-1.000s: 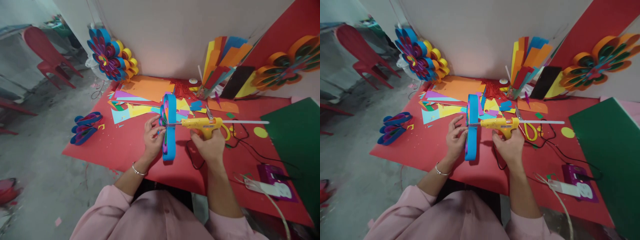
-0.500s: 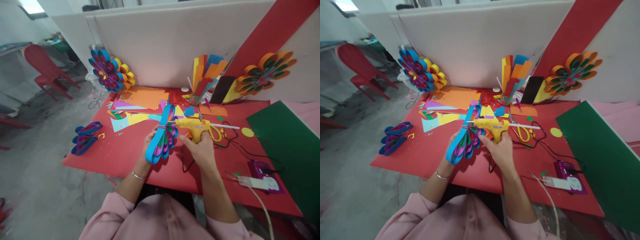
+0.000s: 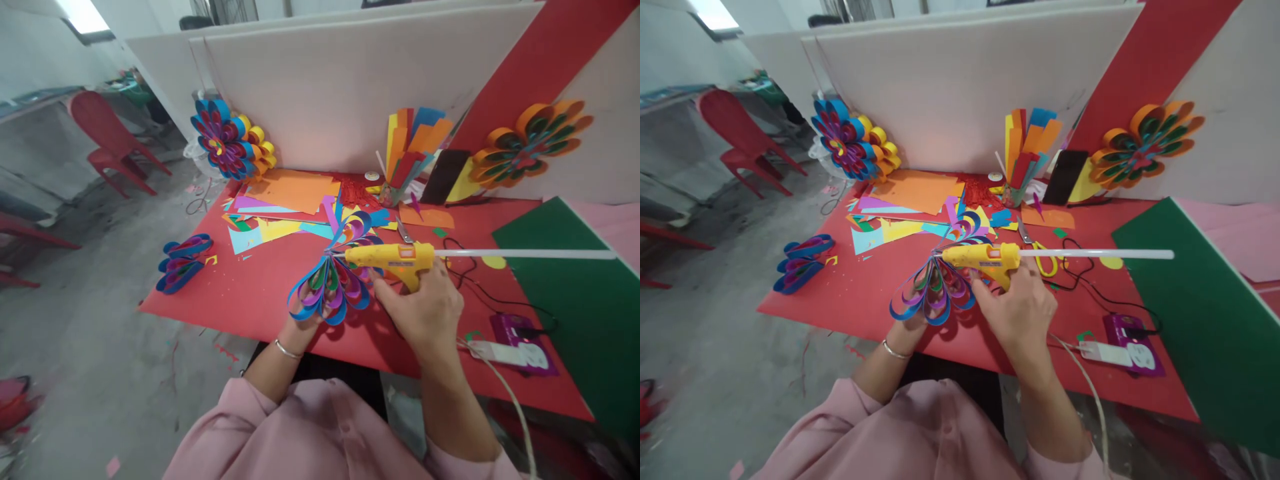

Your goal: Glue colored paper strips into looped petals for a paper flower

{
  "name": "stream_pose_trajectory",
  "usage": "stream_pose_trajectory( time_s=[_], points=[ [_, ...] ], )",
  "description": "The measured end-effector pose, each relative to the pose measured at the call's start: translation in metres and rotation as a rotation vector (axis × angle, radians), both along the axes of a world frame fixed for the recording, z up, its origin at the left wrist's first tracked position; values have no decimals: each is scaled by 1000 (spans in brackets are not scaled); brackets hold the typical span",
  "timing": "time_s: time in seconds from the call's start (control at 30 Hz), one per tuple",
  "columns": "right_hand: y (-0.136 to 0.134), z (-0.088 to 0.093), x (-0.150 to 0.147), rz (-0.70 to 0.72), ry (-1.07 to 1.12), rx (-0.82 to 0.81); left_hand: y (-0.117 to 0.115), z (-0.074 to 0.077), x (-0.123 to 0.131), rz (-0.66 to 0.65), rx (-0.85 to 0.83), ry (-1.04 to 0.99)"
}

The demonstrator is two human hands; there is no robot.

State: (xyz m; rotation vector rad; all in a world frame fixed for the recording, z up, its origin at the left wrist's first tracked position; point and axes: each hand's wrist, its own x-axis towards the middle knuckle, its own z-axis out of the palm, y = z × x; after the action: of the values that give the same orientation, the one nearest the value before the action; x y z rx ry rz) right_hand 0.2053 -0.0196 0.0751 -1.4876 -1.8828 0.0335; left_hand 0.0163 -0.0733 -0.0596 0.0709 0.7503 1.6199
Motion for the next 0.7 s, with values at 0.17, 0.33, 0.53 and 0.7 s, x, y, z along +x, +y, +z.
stream_pose_trajectory(
  time_s=[0.17,0.33,0.53,0.7],
  points=[
    [-1,0,2,-19,-87,24,1,-9,3,-8,-8,-36],
    [-2,4,3,12,-126,33,8,-12,2,-5,-7,-64],
    [-2,4,9,-3,-177,98,9,-10,5,-6,24,-98],
    [-3,5,14,23,-226,117,8,-15,5,-36,31,-105]
  ],
)
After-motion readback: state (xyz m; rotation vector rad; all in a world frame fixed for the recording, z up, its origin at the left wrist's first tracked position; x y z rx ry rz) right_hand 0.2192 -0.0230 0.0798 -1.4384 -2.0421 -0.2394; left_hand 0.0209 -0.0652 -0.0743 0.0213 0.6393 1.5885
